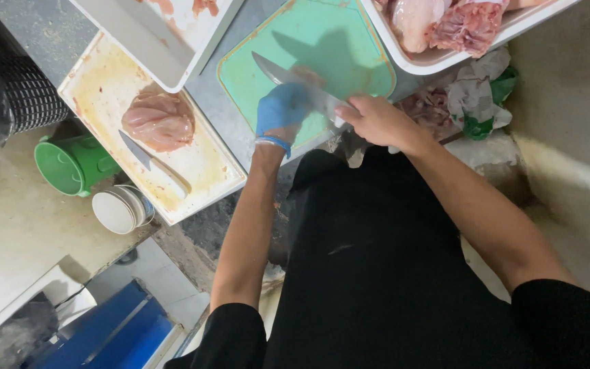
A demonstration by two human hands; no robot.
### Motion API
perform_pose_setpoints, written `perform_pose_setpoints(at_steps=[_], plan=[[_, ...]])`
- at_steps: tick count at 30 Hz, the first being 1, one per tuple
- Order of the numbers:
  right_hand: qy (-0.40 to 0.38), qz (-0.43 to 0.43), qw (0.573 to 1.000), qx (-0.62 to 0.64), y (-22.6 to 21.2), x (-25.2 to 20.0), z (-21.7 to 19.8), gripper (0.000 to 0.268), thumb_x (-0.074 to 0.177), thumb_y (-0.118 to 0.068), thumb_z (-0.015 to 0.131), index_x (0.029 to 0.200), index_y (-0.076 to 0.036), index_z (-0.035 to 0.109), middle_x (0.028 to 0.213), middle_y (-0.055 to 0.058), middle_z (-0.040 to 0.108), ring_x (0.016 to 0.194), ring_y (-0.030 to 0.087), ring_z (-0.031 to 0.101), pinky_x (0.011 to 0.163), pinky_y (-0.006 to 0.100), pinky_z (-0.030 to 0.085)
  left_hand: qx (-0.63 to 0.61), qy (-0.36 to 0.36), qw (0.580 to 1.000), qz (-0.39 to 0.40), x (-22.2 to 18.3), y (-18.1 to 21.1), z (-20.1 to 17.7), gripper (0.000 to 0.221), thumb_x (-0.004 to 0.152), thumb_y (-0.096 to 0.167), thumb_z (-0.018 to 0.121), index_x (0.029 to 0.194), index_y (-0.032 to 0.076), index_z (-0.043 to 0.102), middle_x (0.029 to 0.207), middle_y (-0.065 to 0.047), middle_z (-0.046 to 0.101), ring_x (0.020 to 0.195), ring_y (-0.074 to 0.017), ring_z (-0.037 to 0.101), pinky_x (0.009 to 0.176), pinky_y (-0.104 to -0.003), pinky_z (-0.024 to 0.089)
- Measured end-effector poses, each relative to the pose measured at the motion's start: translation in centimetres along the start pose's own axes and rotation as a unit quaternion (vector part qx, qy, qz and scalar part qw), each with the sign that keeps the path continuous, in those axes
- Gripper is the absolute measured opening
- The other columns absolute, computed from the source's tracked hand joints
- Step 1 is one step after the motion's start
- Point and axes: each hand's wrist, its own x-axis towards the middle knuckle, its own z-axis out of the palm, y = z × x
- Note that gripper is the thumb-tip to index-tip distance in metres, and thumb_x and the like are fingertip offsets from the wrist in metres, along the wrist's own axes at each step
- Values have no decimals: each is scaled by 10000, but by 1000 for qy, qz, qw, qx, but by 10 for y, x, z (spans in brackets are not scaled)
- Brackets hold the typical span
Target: Trimming and slicing raw chicken fillets on a cutting board in a food processing environment.
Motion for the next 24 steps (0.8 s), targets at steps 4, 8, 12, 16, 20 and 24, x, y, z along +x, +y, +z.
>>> perform_pose_setpoints(at_steps=[4, 8, 12, 16, 20, 24], plan=[[-50, -3, 999, -11, -13, -22, -20, 522, 1065, -561, 500, 888, -82, 609, 739, 222, 714, 855, 443, 723, 777, 524, 567, 20, -12, 999, -29, -5, 3, -19, 126, 819, 364, 688, 874, 259, 729, 809, 9, 748, 849, -278, 753, 803, -418, 626], [-202, 43, 978, -13, 18, -62, -48, 403, 1034, -374, 522, 824, -47, 630, 559, 156, 685, 595, 332, 682, 702, 448, 551, 26, -5, 999, -39, 14, -28, -39, 96, 820, 354, 687, 908, 376, 717, 868, 66, 744, 884, -215, 749, 837, -375, 624], [-218, 86, 972, 23, 63, -90, -40, 356, 1030, -380, 566, 853, -87, 664, 512, 65, 616, 510, 251, 645, 606, 367, 557, -76, 132, 988, 2, 54, 11, -143, 200, 839, 143, 733, 978, 284, 765, 859, -17, 770, 782, -282, 763, 706, -404, 626], [-135, 103, 985, 9, 54, -101, -29, 379, 1061, -407, 511, 950, -83, 672, 650, 94, 640, 626, 258, 612, 652, 402, 493, -122, 304, 945, 17, 114, -6, -183, 238, 888, 133, 769, 1059, 293, 727, 745, 56, 741, 685, -79, 668, 676, -278, 600], [-2, 75, 997, 15, 56, -99, 4, 348, 1087, -407, 512, 944, -114, 633, 750, 62, 648, 728, 212, 613, 703, 388, 445, 120, 19, 992, 33, 199, -165, -124, 946, 855, 231, 961, 1580, 210, 353, 1537, -105, 578, 1311, -370, 648, 1100, -410, 509], [64, 115, 991, -35, 59, -88, 47, 449, 1018, -558, 445, 1120, -150, 602, 1097, 152, 750, 1079, 429, 691, 883, 542, 463, 95, 5, 996, 3, 138, -92, -133, 1024, 891, 193, 828, 1671, 251, 166, 1631, -293, 409, 1529, -419, 380, 1193, -467, 399]])
